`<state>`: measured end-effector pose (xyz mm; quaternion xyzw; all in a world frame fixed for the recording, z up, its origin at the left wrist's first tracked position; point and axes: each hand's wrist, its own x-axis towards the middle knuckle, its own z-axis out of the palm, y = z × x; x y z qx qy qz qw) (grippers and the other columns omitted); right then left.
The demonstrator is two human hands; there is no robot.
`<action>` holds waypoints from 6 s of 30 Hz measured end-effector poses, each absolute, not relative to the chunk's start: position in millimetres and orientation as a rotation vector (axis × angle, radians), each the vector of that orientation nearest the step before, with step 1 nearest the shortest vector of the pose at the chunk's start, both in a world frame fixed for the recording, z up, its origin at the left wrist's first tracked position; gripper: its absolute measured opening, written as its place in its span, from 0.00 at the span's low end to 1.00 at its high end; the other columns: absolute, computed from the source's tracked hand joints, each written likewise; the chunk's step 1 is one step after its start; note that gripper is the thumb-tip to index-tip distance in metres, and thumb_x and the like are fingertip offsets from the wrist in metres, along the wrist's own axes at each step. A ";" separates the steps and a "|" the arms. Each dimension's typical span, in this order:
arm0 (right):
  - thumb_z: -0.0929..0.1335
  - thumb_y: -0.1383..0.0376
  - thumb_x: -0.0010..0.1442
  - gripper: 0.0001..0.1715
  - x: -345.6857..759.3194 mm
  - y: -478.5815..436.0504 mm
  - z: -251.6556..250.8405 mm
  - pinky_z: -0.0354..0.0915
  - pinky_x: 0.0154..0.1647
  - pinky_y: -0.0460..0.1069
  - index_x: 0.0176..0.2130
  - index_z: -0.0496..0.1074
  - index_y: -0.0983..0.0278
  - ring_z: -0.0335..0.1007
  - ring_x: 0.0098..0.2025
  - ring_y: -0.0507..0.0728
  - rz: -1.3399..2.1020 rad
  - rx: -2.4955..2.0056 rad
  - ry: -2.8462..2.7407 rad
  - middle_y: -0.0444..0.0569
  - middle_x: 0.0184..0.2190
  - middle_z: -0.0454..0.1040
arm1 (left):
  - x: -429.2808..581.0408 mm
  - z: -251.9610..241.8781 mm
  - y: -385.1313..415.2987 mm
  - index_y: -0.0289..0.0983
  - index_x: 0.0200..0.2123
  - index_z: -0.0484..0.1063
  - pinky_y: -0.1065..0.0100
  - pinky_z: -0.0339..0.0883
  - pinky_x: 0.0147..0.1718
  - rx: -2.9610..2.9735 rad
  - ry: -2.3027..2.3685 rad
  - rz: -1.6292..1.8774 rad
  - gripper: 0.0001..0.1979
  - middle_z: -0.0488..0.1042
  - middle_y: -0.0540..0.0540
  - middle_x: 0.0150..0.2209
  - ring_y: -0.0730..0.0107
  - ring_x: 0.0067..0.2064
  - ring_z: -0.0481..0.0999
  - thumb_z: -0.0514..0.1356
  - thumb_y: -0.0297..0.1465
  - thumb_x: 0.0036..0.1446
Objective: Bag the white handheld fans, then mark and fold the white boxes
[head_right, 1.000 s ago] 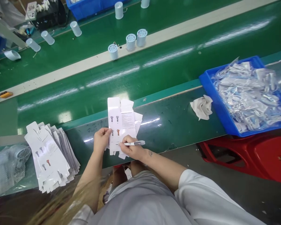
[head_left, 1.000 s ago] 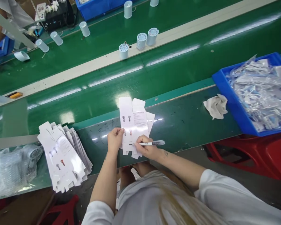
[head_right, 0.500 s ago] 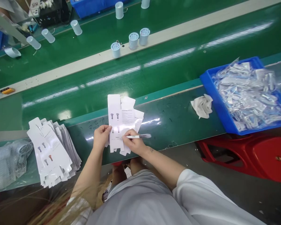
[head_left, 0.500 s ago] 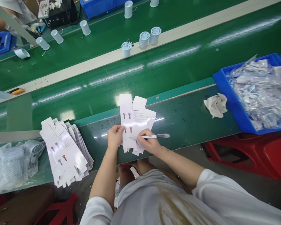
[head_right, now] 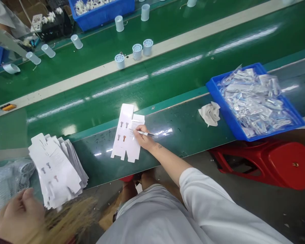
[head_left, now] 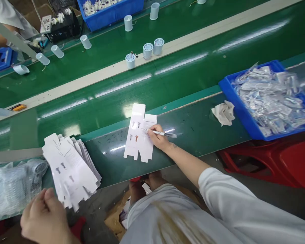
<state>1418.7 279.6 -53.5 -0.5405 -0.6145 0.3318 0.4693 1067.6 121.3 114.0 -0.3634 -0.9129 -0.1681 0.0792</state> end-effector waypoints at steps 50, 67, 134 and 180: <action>0.66 0.58 0.61 0.10 1403.7 210.2 -37.5 0.62 0.24 0.47 0.32 0.64 0.60 0.63 0.22 0.51 1.253 -1.221 -1.701 0.41 0.22 0.66 | 1206.0 -30.3 197.9 0.38 0.31 0.68 0.71 0.63 0.25 -2.074 -3.624 -0.992 0.05 0.72 0.51 0.21 0.70 0.24 0.72 0.57 0.34 0.55; 0.63 0.59 0.65 0.11 1516.6 231.9 4.4 0.70 0.38 0.51 0.43 0.71 0.61 0.73 0.35 0.56 0.640 -1.616 -1.607 0.49 0.34 0.75 | 1202.0 12.9 194.2 0.35 0.29 0.70 0.73 0.60 0.21 -1.686 -3.581 -1.771 0.21 0.68 0.53 0.19 0.76 0.20 0.65 0.67 0.46 0.40; 0.72 0.33 0.38 0.83 1285.3 162.0 201.6 0.26 0.66 0.72 0.69 0.22 0.62 0.18 0.70 0.76 0.773 -0.409 -2.674 0.61 0.71 0.22 | 1090.5 212.4 39.6 0.36 0.28 0.74 0.73 0.62 0.24 -1.744 -2.838 -2.046 0.06 0.67 0.54 0.18 0.77 0.21 0.66 0.62 0.34 0.51; 0.78 0.48 0.41 0.55 1015.7 91.2 147.1 0.64 0.52 0.50 0.61 0.58 0.62 0.66 0.57 0.60 2.162 -0.177 -2.429 0.54 0.54 0.67 | 839.1 181.5 -62.8 0.41 0.27 0.73 0.54 0.62 0.42 -1.991 -2.484 -0.773 0.04 0.76 0.47 0.38 0.57 0.43 0.67 0.65 0.30 0.53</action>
